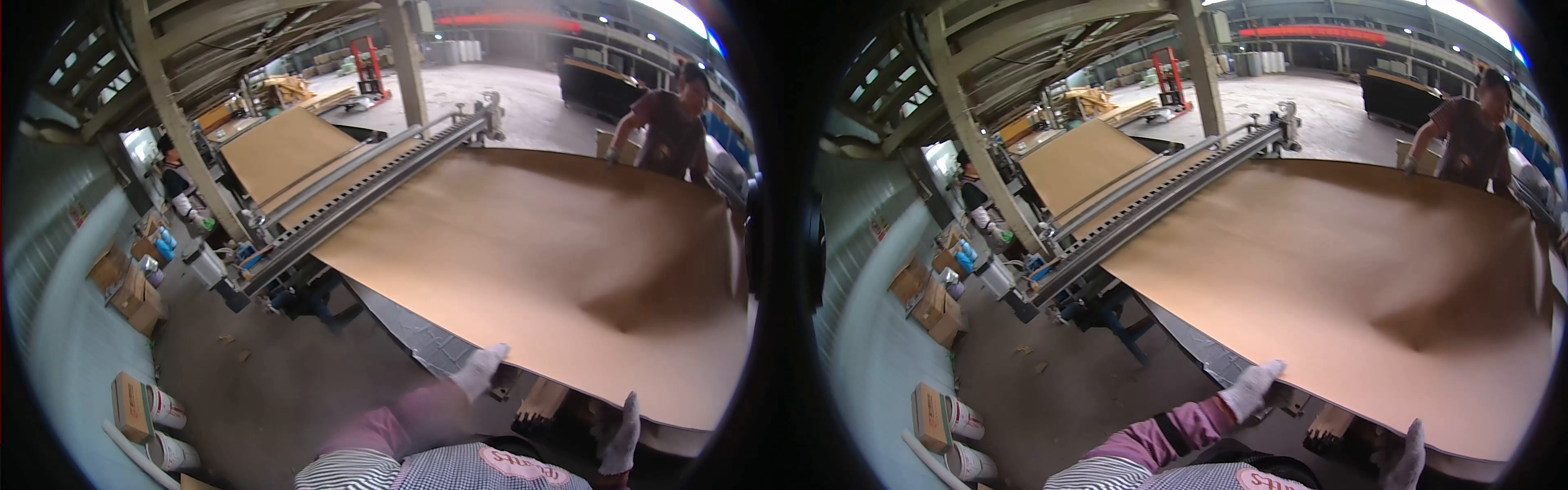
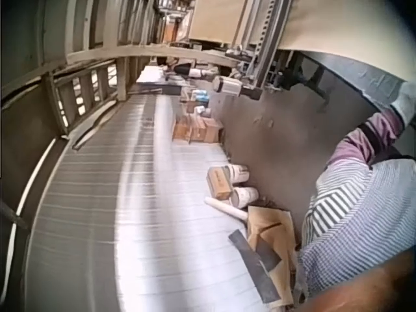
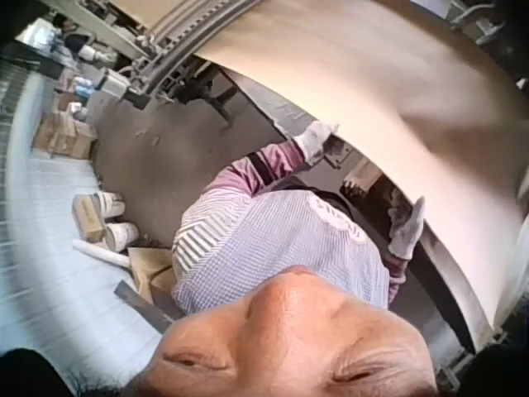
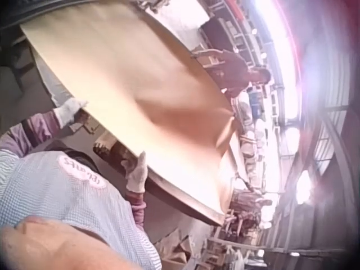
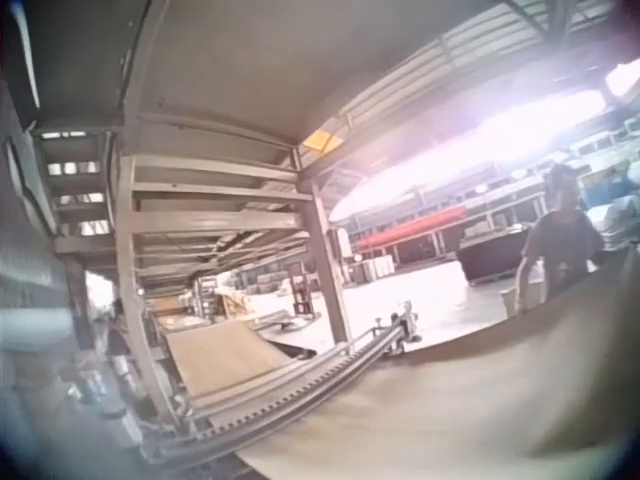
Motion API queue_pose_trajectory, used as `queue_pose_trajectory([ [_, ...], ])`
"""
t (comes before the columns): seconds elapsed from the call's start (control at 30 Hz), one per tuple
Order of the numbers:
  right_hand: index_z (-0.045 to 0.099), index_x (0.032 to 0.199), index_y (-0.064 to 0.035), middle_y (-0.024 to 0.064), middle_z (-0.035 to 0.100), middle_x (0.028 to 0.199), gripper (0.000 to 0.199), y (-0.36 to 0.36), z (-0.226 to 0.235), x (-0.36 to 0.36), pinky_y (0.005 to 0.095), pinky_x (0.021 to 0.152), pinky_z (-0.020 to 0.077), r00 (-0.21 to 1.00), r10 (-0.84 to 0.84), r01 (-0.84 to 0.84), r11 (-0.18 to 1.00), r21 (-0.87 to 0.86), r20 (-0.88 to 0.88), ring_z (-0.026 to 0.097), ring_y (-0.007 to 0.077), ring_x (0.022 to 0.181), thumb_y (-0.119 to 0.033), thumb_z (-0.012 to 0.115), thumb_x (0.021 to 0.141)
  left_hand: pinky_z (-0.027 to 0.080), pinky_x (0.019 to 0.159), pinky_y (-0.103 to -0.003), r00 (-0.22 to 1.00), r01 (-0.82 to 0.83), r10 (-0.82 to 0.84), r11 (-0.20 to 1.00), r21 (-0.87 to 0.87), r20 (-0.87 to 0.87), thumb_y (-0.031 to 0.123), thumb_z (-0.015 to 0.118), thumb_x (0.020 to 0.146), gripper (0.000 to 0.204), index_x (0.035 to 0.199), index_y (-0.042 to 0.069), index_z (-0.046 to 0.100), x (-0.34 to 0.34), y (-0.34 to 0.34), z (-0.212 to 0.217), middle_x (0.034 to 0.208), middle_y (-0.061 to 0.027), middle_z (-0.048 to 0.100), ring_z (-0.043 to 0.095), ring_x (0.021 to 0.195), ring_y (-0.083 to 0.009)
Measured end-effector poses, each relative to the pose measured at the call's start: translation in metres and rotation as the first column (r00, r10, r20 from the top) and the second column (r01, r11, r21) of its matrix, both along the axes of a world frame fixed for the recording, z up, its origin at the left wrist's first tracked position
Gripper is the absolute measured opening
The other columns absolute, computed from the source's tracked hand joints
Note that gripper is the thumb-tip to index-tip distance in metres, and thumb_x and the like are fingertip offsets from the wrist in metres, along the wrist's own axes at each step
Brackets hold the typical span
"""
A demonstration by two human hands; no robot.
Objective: Stacking large brown paper sheets in a factory environment.
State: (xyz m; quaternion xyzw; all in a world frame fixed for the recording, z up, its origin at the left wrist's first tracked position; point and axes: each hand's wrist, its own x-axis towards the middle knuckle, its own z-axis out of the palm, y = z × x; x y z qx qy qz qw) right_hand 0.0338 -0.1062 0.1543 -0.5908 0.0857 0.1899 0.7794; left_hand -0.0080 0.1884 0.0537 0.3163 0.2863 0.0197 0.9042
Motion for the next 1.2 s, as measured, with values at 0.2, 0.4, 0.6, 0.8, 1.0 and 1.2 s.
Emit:
queue_pose_trajectory([
  [0.2, 0.057, 0.09, -0.0105, 0.0026, 0.059, 0.068, 0.033, 0.07, -0.03, 0.01, 0.0206, 0.047, 0.0476, 0.999, 0.025, -0.021, 0.991, 0.129, -0.031, 0.057, 0.0134, 0.054, -0.044, 0.052, 0.09, 0.054, 0.064, -0.032, 0.988, 0.129, -0.125, 0.99, 0.047, -0.088, 0.034, 0.056, 0.091, 0.031, 0.102, 0.005, 0.059, 0.008, -0.046, 0.044, 0.09, -0.0054, 0.063, 0.063, 0.073, -0.0167],
  [0.4, 0.054, 0.079, -0.0176, -0.0053, 0.052, 0.059, 0.013, 0.019, 0.029, 0.03, 0.0189, 0.039, 0.0409, 0.99, 0.137, -0.138, 0.99, 0.022, 0.017, 0.051, 0.0066, 0.047, -0.025, 0.056, 0.09, 0.051, 0.06, -0.037, 0.958, -0.259, 0.284, 0.921, 0.29, -0.047, 0.026, 0.06, 0.081, 0.028, 0.091, 0.001, 0.061, 0.012, 0.12, -0.003, 0.084, -0.0104, 0.063, 0.061, 0.067, -0.0221],
  [0.6, 0.056, 0.083, -0.0149, -0.0051, 0.058, 0.067, 0.008, -0.023, 0.043, 0.049, 0.0175, 0.046, 0.0474, 0.999, -0.046, 0.048, 0.982, 0.183, -0.011, 0.055, 0.004, 0.055, -0.017, 0.054, 0.091, 0.057, 0.059, -0.054, 0.767, -0.448, 0.575, 0.798, 0.404, -0.286, 0.008, 0.064, 0.077, 0.025, 0.098, -0.004, 0.057, 0.01, 0.231, -0.043, 0.087, -0.0224, 0.063, 0.066, 0.072, -0.0366],
  [0.8, 0.052, 0.077, -0.017, -0.0051, 0.048, 0.063, 0.013, -0.079, 0.083, 0.049, 0.0202, 0.046, 0.044, 0.976, -0.033, 0.06, 0.991, -0.122, 0.215, 0.05, 0.0072, 0.054, -0.022, 0.058, 0.088, 0.048, 0.083, -0.041, 0.905, 0.007, 0.406, 0.289, 0.957, -0.129, 0.031, 0.054, 0.086, 0.032, 0.101, 0.006, 0.066, -0.004, 0.25, -0.097, 0.101, -0.0158, 0.066, 0.063, 0.094, -0.0276],
  [1.0, 0.051, 0.078, -0.0108, 0.0026, 0.051, 0.059, 0.028, -0.1, 0.088, 0.089, 0.0267, 0.038, 0.039, 0.99, 0.12, -0.096, 0.961, -0.261, 0.077, 0.049, 0.0134, 0.044, -0.034, 0.047, 0.093, 0.055, 0.074, -0.045, 0.847, -0.312, 0.49, 0.773, 0.552, -0.206, 0.007, 0.056, 0.08, 0.036, 0.114, -0.004, 0.054, -0.02, 0.199, -0.047, 0.102, -0.0181, 0.061, 0.063, 0.089, -0.0321],
  [1.2, 0.054, 0.078, -0.0102, 0.0027, 0.054, 0.061, 0.028, -0.133, 0.081, 0.089, 0.0239, 0.042, 0.0399, 0.989, 0.146, -0.136, 0.961, -0.243, 0.025, 0.05, 0.0115, 0.046, -0.034, 0.048, 0.093, 0.051, 0.077, -0.041, 0.864, -0.309, 0.488, 0.71, 0.632, -0.126, 0.012, 0.056, 0.084, 0.037, 0.117, -0.004, 0.052, 0.009, 0.183, -0.035, 0.106, -0.016, 0.059, 0.061, 0.091, -0.0273],
])
